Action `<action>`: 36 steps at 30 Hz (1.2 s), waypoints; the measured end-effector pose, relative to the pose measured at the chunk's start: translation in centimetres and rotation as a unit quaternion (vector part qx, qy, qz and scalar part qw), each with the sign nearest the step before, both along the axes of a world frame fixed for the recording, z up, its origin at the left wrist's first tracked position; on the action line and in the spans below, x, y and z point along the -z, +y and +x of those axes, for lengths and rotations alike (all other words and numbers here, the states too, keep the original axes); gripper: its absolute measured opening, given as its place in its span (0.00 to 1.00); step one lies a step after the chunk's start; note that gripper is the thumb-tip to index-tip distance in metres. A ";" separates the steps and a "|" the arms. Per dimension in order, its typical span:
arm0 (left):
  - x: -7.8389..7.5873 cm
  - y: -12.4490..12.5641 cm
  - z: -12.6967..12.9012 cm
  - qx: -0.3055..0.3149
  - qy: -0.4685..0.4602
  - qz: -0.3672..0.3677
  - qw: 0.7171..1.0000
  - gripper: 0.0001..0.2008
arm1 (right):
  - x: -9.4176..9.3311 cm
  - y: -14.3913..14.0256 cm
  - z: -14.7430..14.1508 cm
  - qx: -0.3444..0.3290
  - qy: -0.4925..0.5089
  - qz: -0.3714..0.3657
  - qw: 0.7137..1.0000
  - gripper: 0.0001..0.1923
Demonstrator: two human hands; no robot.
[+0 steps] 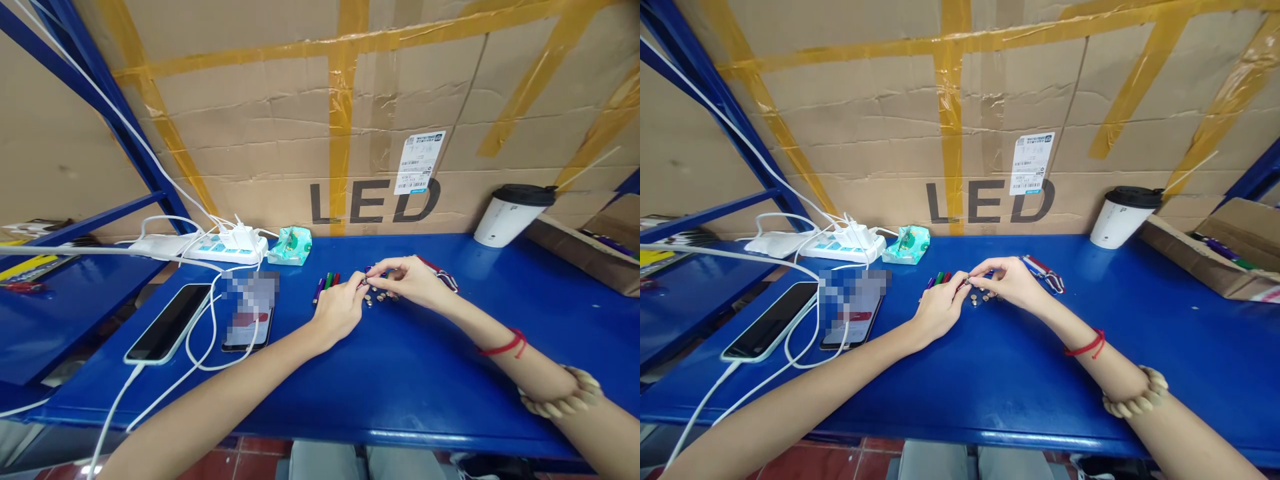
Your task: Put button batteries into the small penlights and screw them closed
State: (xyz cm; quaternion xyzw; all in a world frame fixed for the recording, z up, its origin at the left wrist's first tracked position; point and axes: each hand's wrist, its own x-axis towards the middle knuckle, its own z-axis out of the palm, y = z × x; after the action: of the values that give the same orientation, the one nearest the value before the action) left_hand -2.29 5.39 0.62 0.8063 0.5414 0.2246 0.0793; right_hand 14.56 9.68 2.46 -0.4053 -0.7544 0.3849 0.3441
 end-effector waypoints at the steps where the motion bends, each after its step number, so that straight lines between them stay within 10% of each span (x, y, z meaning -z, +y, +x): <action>1: 0.0 0.0 0.0 0.002 -0.003 0.001 1.000 0.12 | 0.1 0.1 0.1 -0.003 0.002 -0.004 1.000 0.14; 36: 0.1 -0.5 -0.3 0.041 -0.025 0.031 0.998 0.11 | 1.0 0.8 0.7 -0.017 0.021 -0.033 0.999 0.17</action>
State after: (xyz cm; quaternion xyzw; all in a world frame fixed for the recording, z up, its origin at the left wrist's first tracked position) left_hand -2.63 4.84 0.55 0.8240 0.4985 0.2580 0.0772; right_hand 15.28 10.49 1.43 -0.3954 -0.7410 0.4234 0.3397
